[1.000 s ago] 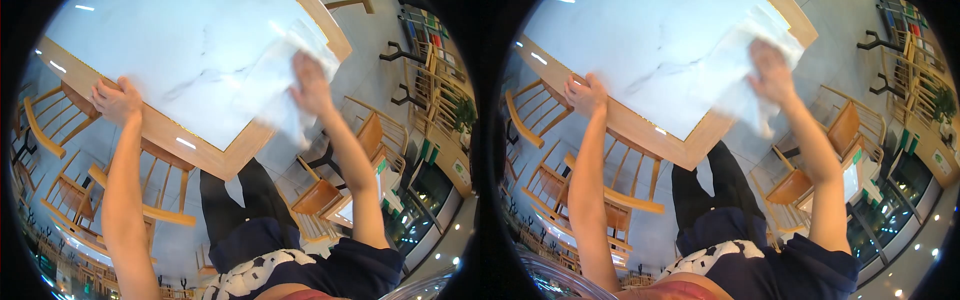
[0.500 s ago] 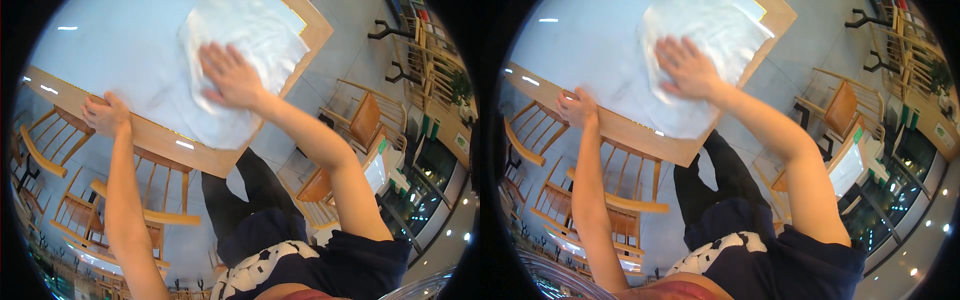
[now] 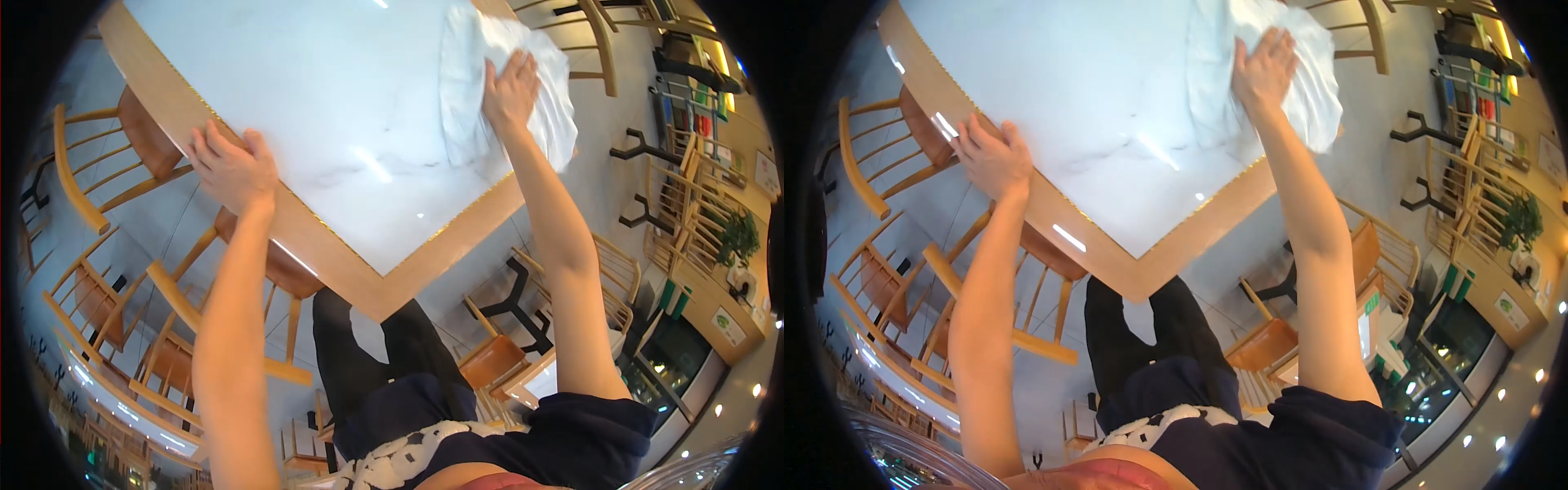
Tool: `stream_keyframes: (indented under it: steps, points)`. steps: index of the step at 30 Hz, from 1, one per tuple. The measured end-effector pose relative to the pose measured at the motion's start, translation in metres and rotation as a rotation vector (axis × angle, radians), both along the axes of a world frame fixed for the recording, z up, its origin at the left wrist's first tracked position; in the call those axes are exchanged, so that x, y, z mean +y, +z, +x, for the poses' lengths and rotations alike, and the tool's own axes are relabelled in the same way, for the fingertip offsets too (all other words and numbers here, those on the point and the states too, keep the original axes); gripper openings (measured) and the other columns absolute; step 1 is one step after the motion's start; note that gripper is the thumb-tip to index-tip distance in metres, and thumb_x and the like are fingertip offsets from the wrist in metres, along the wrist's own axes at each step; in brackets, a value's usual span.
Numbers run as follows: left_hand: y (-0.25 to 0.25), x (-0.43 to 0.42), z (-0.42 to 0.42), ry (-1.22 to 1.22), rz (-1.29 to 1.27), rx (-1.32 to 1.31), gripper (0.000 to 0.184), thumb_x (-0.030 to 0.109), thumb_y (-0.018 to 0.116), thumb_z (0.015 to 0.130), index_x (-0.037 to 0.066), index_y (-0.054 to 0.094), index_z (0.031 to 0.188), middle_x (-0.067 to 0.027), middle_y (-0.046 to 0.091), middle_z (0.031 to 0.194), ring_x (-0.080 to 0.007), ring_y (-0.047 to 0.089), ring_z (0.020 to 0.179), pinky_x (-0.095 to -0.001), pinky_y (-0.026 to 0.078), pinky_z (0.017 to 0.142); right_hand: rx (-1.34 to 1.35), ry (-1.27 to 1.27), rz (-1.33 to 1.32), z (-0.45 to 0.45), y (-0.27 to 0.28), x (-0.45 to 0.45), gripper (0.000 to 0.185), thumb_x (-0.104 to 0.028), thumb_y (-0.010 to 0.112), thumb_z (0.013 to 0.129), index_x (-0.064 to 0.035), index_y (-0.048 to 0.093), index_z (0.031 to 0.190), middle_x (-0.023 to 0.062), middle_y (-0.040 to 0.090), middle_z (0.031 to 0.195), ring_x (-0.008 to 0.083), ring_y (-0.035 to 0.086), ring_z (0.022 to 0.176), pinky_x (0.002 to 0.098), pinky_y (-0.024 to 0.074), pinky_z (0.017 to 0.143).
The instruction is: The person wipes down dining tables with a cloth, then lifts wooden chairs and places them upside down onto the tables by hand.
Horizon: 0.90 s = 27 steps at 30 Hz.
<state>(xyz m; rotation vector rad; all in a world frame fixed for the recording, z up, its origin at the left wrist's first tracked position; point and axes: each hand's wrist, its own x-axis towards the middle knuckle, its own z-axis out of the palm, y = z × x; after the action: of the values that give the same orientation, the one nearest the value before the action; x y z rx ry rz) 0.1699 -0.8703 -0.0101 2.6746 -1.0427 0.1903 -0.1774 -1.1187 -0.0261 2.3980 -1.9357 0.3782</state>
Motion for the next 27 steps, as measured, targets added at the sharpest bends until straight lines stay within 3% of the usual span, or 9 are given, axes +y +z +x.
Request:
stream_keyframes:
  steps: [3, 7, 12, 14, 15, 19, 21, 24, 27]
  points:
    - [0.002, 0.000, 0.001, 0.007, 0.001, 0.006, 0.066, 0.043, 0.056, 0.098, 0.007, 0.042, 0.151, -0.0223, 0.037, 0.159, -0.0437, 0.029, 0.152, -0.0615, 0.040, 0.110, -0.069, 0.150, -0.070, 0.102, -0.004, -0.043, 0.082, -0.058, 0.040, 0.104, 0.0043, 0.034, 0.157, 0.0281, 0.032, 0.163, 0.0396, 0.024, 0.155, 0.0517, 0.0165, 0.126]
    - [0.002, -0.001, 0.001, 0.007, -0.004, 0.006, 0.066, 0.042, 0.056, 0.098, 0.006, 0.041, 0.151, -0.0221, 0.037, 0.159, -0.0444, 0.029, 0.151, -0.0615, 0.039, 0.110, -0.046, 0.323, 0.071, 0.190, 0.015, -0.060, 0.079, -0.048, 0.045, 0.103, 0.0095, 0.030, 0.155, 0.0293, 0.030, 0.163, 0.0423, 0.024, 0.155, 0.0516, 0.0177, 0.127]
    - [0.004, -0.003, -0.002, -0.001, -0.034, 0.033, 0.066, 0.041, 0.057, 0.098, 0.007, 0.040, 0.152, -0.0221, 0.037, 0.159, -0.0451, 0.029, 0.151, -0.0601, 0.038, 0.113, -0.062, 0.386, 0.011, 0.108, 0.003, -0.089, 0.076, -0.053, 0.041, 0.104, 0.0025, 0.037, 0.156, 0.0227, 0.038, 0.162, 0.0353, 0.031, 0.153, 0.0444, 0.0198, 0.127]
    - [0.009, -0.002, -0.003, 0.034, 0.005, 0.051, 0.066, 0.042, 0.058, 0.098, 0.007, 0.041, 0.152, -0.0224, 0.038, 0.159, -0.0457, 0.030, 0.150, -0.0579, 0.036, 0.116, -0.080, 0.224, -0.031, 0.025, -0.012, -0.088, 0.072, -0.049, 0.041, 0.105, 0.0025, 0.041, 0.155, 0.0223, 0.039, 0.162, 0.0345, 0.032, 0.152, 0.0418, 0.0202, 0.127]
    - [0.011, -0.003, -0.003, 0.032, 0.004, 0.058, 0.066, 0.041, 0.059, 0.098, 0.007, 0.041, 0.152, -0.0217, 0.038, 0.159, -0.0451, 0.030, 0.151, -0.0579, 0.036, 0.116, -0.029, 0.166, -0.144, -0.019, -0.024, -0.085, 0.070, -0.048, 0.046, 0.104, 0.0075, 0.051, 0.145, 0.0263, 0.048, 0.154, 0.0379, 0.041, 0.146, 0.0440, 0.0275, 0.124]
    - [0.012, -0.002, -0.002, 0.046, -0.023, 0.076, 0.067, 0.040, 0.060, 0.096, 0.009, 0.041, 0.152, -0.0196, 0.038, 0.159, -0.0437, 0.029, 0.151, -0.0584, 0.037, 0.114, -0.124, -0.267, 0.065, -0.129, -0.006, -0.023, 0.070, -0.044, 0.045, 0.103, 0.0100, 0.045, 0.148, 0.0315, 0.046, 0.153, 0.0435, 0.040, 0.145, 0.0465, 0.0265, 0.124]
    - [0.014, -0.004, 0.000, 0.058, -0.036, 0.078, 0.067, 0.039, 0.061, 0.095, 0.009, 0.042, 0.152, -0.0191, 0.039, 0.159, -0.0436, 0.029, 0.151, -0.0589, 0.037, 0.114, 0.019, -0.472, 0.106, -0.116, 0.006, -0.013, 0.066, -0.044, 0.040, 0.103, 0.0084, 0.056, 0.139, 0.0302, 0.057, 0.143, 0.0441, 0.050, 0.136, 0.0484, 0.0312, 0.120]
    - [0.018, -0.003, 0.000, 0.046, -0.035, 0.090, 0.068, 0.039, 0.061, 0.095, 0.008, 0.042, 0.152, -0.0188, 0.039, 0.159, -0.0440, 0.030, 0.151, -0.0595, 0.037, 0.113, -0.066, -1.038, 0.181, -0.062, 0.021, -0.048, 0.067, -0.046, 0.035, 0.103, 0.0069, 0.062, 0.134, 0.0270, 0.062, 0.136, 0.0400, 0.054, 0.133, 0.0465, 0.0331, 0.118]
    - [0.017, -0.002, 0.001, 0.044, -0.039, 0.085, 0.069, 0.038, 0.063, 0.094, 0.007, 0.041, 0.151, -0.0187, 0.038, 0.160, -0.0449, 0.029, 0.151, -0.0591, 0.037, 0.112, -0.107, -0.864, 0.317, 0.017, 0.039, -0.085, 0.070, -0.052, 0.035, 0.102, 0.0027, 0.067, 0.131, 0.0247, 0.068, 0.131, 0.0343, 0.066, 0.123, 0.0444, 0.0509, 0.102]
